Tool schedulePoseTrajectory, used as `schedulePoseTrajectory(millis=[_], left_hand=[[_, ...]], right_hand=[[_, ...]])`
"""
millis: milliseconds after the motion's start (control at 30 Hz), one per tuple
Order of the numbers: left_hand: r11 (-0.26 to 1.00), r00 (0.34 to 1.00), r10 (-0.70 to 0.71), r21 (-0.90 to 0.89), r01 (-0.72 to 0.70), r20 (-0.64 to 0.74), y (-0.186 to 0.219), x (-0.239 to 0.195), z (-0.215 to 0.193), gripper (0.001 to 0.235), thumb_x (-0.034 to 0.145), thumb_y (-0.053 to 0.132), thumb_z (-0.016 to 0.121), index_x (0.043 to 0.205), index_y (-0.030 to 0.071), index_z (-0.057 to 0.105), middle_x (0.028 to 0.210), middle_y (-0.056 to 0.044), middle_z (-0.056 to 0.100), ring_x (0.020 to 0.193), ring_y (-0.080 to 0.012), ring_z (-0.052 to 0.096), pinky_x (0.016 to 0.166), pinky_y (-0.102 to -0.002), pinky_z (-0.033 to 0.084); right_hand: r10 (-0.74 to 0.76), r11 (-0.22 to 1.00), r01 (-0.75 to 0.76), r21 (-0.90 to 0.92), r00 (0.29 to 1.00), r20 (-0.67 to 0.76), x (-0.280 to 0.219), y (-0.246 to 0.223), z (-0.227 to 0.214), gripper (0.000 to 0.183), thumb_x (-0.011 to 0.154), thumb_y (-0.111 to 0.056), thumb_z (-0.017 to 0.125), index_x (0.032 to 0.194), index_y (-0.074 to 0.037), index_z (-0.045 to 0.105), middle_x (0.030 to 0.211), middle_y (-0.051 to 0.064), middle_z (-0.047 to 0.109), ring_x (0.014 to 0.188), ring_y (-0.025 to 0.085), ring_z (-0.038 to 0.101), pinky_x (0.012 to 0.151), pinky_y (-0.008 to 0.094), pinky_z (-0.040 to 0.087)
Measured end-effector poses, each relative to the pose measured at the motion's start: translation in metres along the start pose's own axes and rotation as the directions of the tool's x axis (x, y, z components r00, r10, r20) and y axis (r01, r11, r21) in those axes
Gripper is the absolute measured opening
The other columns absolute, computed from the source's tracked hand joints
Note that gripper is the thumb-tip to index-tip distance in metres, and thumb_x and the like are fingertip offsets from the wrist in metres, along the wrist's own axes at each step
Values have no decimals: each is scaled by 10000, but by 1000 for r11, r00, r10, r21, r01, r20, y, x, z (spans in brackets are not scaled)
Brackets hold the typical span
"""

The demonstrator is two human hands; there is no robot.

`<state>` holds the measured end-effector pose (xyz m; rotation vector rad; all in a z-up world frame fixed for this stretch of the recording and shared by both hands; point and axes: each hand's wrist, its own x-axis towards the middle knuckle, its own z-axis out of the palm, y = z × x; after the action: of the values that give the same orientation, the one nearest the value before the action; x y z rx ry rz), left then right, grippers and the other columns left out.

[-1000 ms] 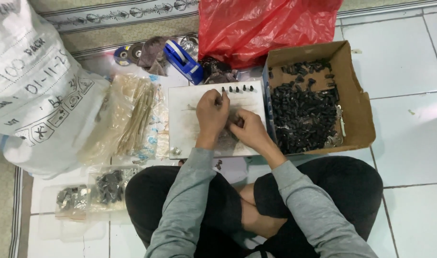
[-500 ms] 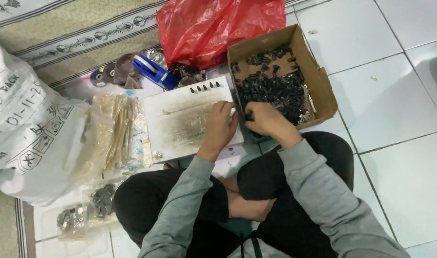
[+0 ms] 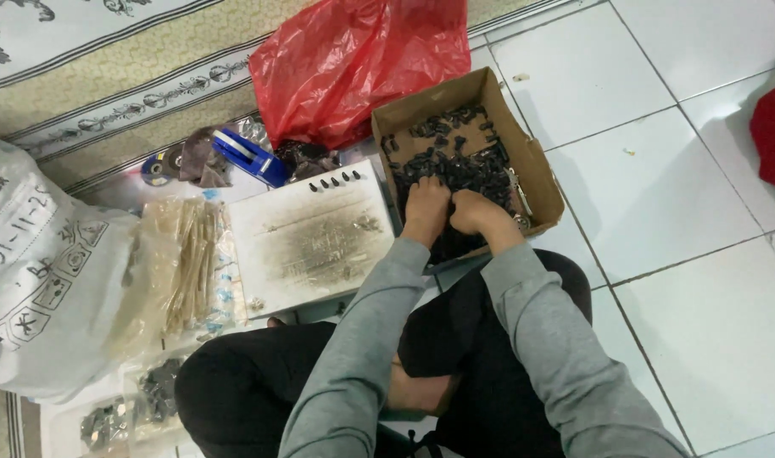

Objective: Arranging small black metal fasteners or rivets onto a white template with holes while sitting on the floor.

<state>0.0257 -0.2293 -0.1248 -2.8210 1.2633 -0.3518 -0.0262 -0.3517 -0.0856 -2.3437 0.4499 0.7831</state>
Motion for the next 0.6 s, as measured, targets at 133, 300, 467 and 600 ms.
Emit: schedulePoseTrajectory(millis=[133,300,467,600], left_hand=[[1000,1000,10,6,-10,24,2,5,6,72,791,83,728,817,144,701,847,-57,643,840,-232,620,723,-369,456],[999,996,0,37,-4,94,5,3,17,108,768,113,729,867,128,687,850,-59,629,842,-245,608,726,-375,449],[995,993,-41,-82,50,109,-1,4,21,47,796,65,698,823,101,710,799,-91,657,806,-252,664,691,-355,509],[688,928,-266,-622,373,262,-15,3,-32,148,895,86,628,951,56,761,858,-167,699,862,-352,716,711,-395,595]], right_hand=[[25,1000,-25,14,1000,-2,26,11,3,675,909,-174,534,1534,60,437,1521,312,487,1387,455,494,1102,583,460],[60,986,-47,162,995,-75,37,9,4,708,894,-225,602,1540,18,445,1505,296,503,1380,429,502,1085,569,476],[68,981,-54,188,995,-69,16,-4,-6,623,899,-108,532,1493,75,483,1468,329,525,1342,453,530,1055,575,498],[70,975,-48,218,993,-96,15,-4,-8,583,907,-90,513,1463,83,522,1448,333,547,1334,460,539,1052,578,501]])
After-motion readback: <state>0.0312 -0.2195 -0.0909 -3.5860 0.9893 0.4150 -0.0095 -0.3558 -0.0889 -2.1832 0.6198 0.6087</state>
